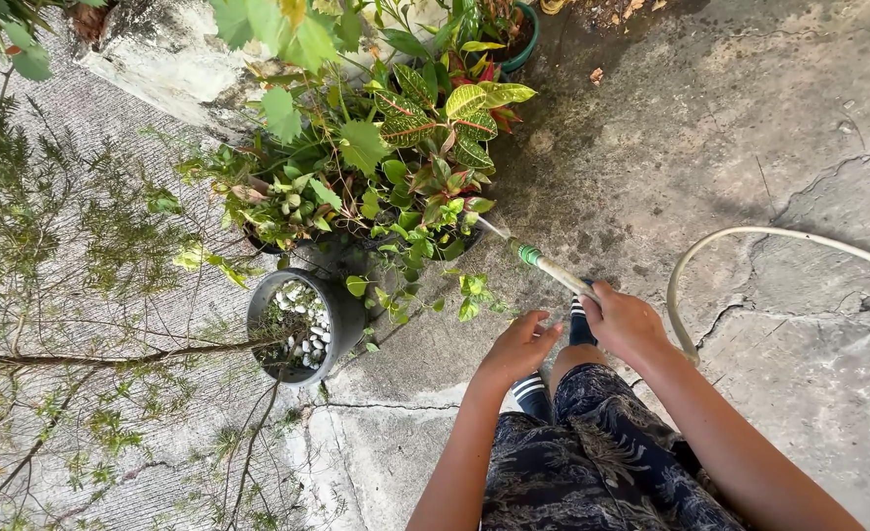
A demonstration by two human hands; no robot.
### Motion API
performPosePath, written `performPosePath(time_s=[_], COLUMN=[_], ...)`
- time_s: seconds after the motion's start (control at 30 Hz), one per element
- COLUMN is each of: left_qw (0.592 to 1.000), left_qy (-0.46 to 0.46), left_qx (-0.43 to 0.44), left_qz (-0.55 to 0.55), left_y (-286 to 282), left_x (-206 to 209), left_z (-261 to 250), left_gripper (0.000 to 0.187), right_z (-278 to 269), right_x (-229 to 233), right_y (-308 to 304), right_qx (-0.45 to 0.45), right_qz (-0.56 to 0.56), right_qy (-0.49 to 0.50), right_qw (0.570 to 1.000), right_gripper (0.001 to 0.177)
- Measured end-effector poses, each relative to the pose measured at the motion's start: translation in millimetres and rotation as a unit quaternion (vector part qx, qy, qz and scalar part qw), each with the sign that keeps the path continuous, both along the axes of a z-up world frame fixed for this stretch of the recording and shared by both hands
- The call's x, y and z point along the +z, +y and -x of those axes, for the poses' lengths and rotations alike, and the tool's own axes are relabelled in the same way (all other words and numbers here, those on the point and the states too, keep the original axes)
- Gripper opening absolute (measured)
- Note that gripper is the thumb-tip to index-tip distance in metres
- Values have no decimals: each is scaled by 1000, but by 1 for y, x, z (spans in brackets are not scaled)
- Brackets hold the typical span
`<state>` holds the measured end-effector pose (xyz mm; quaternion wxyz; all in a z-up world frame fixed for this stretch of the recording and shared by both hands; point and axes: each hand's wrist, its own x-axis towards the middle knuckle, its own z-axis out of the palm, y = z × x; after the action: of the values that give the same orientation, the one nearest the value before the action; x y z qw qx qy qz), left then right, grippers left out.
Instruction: Water several potted plants and garden foliage using a garden hose.
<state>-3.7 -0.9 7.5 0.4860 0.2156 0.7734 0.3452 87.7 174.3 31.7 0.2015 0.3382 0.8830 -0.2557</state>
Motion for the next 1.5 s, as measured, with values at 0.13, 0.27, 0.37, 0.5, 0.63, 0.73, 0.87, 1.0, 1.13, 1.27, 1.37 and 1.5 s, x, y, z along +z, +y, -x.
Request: performPosePath(time_s=[0.13, 0.27, 0.37, 0.5, 0.63, 0.73, 0.87, 1.0, 1.13, 1.27, 1.37, 1.5], left_qw=[1000, 1000, 1000, 1000, 1000, 1000, 1000, 1000, 1000, 1000, 1000, 1000], left_qy=[-4, 4, 3, 7, 6, -2, 8, 2, -4, 10, 12, 7], left_qx=[6, 0, 1, 0, 4, 8, 8, 11, 15, 8, 3, 3], left_qz=[-4, 9, 15, 10, 9, 8, 0, -4, -9, -6, -3, -23], left_y=[-1, 0, 0, 0, -1, -2, -4, -5, -6, -4, -3, -3], left_x=[1, 2, 5, 2, 5, 7, -2, 0, 1, -4, -7, -4], left_z=[0, 0, -1, -1, -2, -1, -2, -3, -1, 0, -1, -1], left_gripper=[70, 68, 68, 68, 68, 68, 67, 67, 68, 67, 66, 66], right_z=[1, 3, 0, 2, 5, 4, 3, 6, 0, -2, -2, -1], right_x=[1, 5, -3, -8, -1, -1, -3, 10, -11, -12, -8, 1], right_y=[-1, -3, -2, -4, -6, -4, -1, 1, 14, 22, 20, 16], right_qx=[1, 27, 30, 35, 44, 24, 16, 14, 13, 20, 24, 0], right_qz=[1, 9, 2, 9, 7, 5, 3, 39, 52, 50, 60, 59], right_qy=[7, -28, -12, -13, -35, -22, -14, -47, -51, -53, -54, -51], right_qw=[1000, 999, 999, 999, 998, 999, 1000, 998, 997, 997, 996, 997], right_gripper=[44, 41, 40, 39, 40, 41, 42, 40, 42, 42, 44, 45])
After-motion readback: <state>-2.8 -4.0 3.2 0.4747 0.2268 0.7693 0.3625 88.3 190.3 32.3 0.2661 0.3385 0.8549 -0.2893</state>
